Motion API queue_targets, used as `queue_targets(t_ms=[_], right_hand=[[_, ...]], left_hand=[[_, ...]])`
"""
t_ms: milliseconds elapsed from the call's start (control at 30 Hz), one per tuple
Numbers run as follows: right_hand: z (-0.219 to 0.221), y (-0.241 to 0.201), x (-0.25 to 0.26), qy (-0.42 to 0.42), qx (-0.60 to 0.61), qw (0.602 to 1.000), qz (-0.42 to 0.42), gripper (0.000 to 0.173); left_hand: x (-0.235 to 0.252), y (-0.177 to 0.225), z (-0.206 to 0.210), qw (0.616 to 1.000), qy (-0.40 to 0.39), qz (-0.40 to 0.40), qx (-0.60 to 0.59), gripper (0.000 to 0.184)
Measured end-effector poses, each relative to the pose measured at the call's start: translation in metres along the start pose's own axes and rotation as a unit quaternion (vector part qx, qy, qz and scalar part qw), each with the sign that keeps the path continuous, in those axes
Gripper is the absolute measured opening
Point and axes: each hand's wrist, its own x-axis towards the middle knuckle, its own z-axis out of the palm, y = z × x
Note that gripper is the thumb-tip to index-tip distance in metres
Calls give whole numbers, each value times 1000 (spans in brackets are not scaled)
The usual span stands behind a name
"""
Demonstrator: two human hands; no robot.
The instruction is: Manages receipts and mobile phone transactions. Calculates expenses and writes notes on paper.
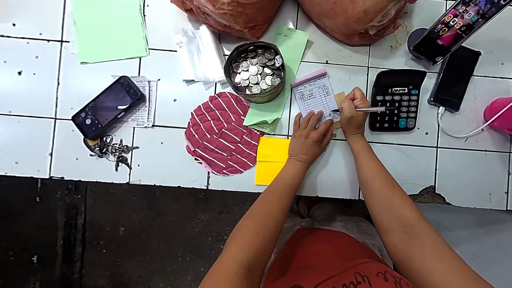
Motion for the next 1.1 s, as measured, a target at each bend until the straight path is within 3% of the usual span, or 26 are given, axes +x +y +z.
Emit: queue_targets(t_ms=[133,433,600,700,833,967,1100], right_hand=[[2,0,12,33,74,996,29,23],[5,-2,9,13,-50,998,29,17],[2,0,12,20,-4,999,29,20],[-10,-5,8,8,1,999,49,3],[-38,-31,-21,-90,-117,980,136,34],[-46,-42,-37,-113,-166,969,146,23],[-47,-43,-35,-100,-134,968,187,20]], left_hand=[[0,0,1,1000,1,-2,1,28],[1,0,0,1000,-8,-8,1,28],[1,0,0,1000,-6,-9,-4,29],[2,1,-1,1000,1,-24,-8,37],[3,1,-1,998,13,-56,-16,53],[3,-1,1,998,25,-52,-23,47],[4,-2,1,997,41,-49,-40,37]])
